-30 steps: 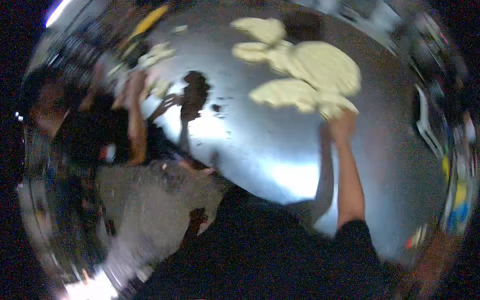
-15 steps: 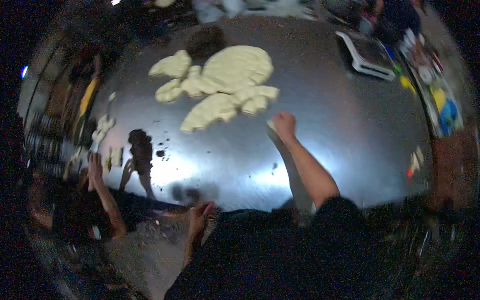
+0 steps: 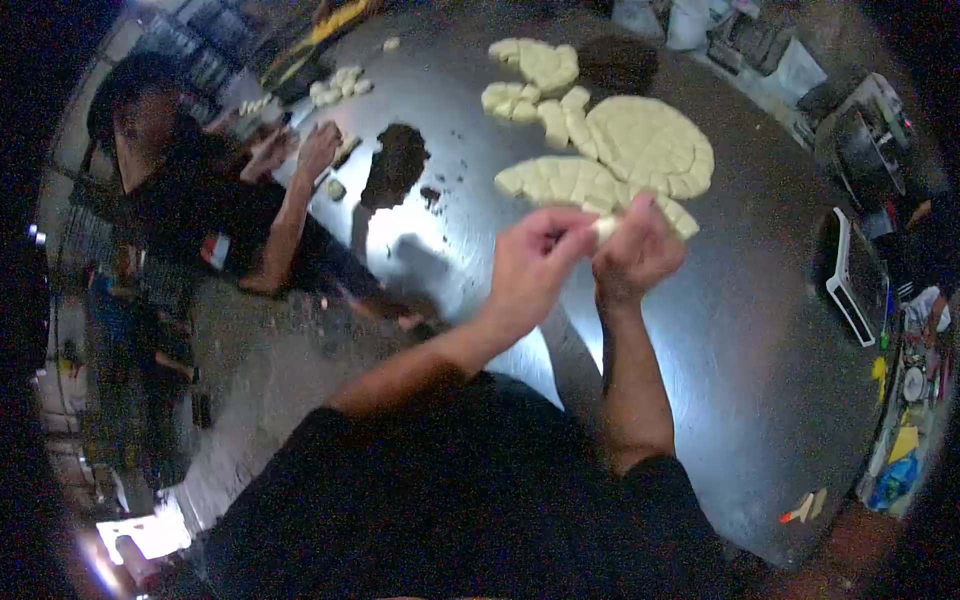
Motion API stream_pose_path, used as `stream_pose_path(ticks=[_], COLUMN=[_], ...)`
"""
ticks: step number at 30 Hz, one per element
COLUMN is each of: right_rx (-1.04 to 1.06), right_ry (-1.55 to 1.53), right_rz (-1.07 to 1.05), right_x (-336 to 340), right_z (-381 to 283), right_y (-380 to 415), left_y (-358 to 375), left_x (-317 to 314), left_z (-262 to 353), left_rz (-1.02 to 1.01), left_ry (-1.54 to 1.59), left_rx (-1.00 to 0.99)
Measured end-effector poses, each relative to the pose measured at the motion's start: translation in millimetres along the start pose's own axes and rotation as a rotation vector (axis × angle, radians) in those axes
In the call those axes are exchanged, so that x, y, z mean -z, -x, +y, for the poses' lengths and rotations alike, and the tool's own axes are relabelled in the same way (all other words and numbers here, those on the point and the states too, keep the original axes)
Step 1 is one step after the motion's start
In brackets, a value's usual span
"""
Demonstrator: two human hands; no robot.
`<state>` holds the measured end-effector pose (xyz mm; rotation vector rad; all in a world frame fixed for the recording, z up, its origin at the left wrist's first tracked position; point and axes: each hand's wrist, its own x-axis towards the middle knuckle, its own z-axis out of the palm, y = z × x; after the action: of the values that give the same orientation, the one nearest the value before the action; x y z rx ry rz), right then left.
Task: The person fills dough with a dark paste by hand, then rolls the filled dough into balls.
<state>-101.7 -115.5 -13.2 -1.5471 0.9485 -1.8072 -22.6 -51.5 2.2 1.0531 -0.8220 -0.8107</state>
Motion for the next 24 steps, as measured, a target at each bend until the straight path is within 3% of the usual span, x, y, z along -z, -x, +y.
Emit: stream_pose_path(ticks=[1,2,3,4,5,6,7,8,9,11,13,14,15,16,18,19,20,21,22,24], right_rx=[-0.145,-0.109,-0.077,0.216,0.141,0.055,-0.037,0.005,0.05,0.216,-0.011,-0.333,-0.216,-0.102,0.281,0.276,0.318,0.359,0.419,0.578], right_ry=[-0.061,0.134,-0.112,0.101,-0.027,-0.154,-0.272,-0.156,-0.04,-0.006,-0.215,-0.156,-0.046,0.064,0.086,0.091,0.204,0.322,0.389,0.521], right_rz=[0.074,-0.009,-0.042,-0.051,-0.133,-0.205,-0.266,-0.359,-0.444,-0.6,-0.998,-1.081,-1.05,-1.017,-0.831,-0.817,-0.97,-1.113,-1.113,-1.062], right_x=[-16,-25,-33,-34,-34,-35,-35,-44,-54,-85,-102,-117,-139,-167,-230,-259,-289,-313,-329,-347], right_z=[-20,-25,-27,-28,-31,-35,-39,-34,-27,-4,23,24,34,53,101,119,134,148,161,170], right_y=[3,13,26,34,44,53,62,65,69,88,118,120,121,124,139,147,152,157,169,178], left_y=[-4,-7,-8,-11,-13,-8,-6,-4,-6,-2,27,42,60,84,115,118,121,135,135,134], left_x=[-1,1,10,27,46,64,91,119,151,162,240,279,305,327,339,338,339,335,338,332], left_z=[6,7,9,14,19,23,13,2,-19,15,-38,-70,-94,-114,-110,-94,-84,-98,-90,-63], left_rz=[0.127,0.245,0.262,0.154,0.043,0.068,0.06,0.064,0.026,0.376,0.33,0.261,0.258,0.162,0.04,-0.017,-0.079,0.162,0.176,0.07], left_ry=[-0.137,-0.276,-0.27,-0.026,0.217,0.129,-0.077,-0.286,-0.616,0.247,0.212,0.17,0.17,-0.319,-0.788,-0.895,-1.004,-0.234,-0.203,-0.6], left_rx=[0.004,0.002,0.024,0.083,0.13,0.224,0.166,0.11,-0.099,0.508,0.638,0.753,0.759,0.411,0.045,0.045,0.034,0.197,0.322,0.456])
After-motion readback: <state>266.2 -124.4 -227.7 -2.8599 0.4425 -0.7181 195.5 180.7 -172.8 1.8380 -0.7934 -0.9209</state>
